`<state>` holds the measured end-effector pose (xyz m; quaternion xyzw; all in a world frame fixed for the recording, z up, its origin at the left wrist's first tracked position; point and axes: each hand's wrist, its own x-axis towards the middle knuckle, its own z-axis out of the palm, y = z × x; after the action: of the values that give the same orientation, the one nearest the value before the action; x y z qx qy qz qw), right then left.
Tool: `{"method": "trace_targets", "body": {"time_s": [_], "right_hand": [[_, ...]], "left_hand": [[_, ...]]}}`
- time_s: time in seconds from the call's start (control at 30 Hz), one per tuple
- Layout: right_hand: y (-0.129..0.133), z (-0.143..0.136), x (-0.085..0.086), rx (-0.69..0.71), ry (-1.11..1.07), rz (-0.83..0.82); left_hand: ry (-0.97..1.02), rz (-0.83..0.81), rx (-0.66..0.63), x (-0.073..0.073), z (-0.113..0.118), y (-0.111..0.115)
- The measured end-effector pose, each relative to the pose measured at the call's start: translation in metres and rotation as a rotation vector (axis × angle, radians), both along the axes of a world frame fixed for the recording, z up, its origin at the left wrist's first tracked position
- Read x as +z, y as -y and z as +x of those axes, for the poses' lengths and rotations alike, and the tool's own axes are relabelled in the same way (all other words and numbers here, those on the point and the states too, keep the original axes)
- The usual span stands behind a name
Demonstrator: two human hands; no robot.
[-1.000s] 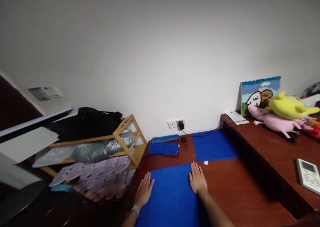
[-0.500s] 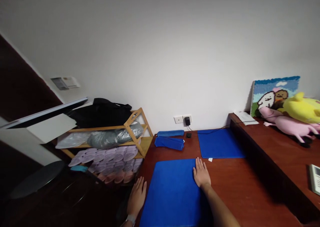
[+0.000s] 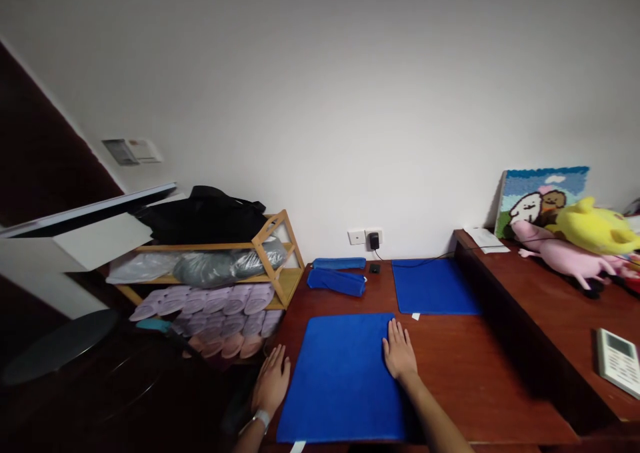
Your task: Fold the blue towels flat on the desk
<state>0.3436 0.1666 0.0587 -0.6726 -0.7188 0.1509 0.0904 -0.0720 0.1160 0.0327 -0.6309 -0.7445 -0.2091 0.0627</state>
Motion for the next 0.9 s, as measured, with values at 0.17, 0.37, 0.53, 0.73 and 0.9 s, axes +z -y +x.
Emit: {"method": "trace_targets", "body": {"time_s": [0.17, 0.37, 0.53, 0.73, 0.9], "right_hand": [[0.000, -0.001, -0.002, -0.007, -0.008, 0.030], [0.002, -0.003, 0.012, -0.010, -0.028, -0.005], [0.003, -0.002, 0.017, -0.012, -0.060, -0.011], [0.002, 0.001, 0.015, 0.034, -0.015, 0.002], [0.003, 0.000, 0.017, 0.022, 0.009, -0.015]], "left_hand": [[0.013, 0.016, 0.003, -0.004, -0.002, -0.001], [0.087, 0.005, 0.010, 0.001, -0.009, -0.009], [0.118, 0.066, -0.155, 0.029, 0.083, -0.031], [0.041, -0.178, -0.654, 0.033, 0.258, -0.046], [-0.045, -0.290, -0.587, 0.023, 0.251, -0.040]]}}
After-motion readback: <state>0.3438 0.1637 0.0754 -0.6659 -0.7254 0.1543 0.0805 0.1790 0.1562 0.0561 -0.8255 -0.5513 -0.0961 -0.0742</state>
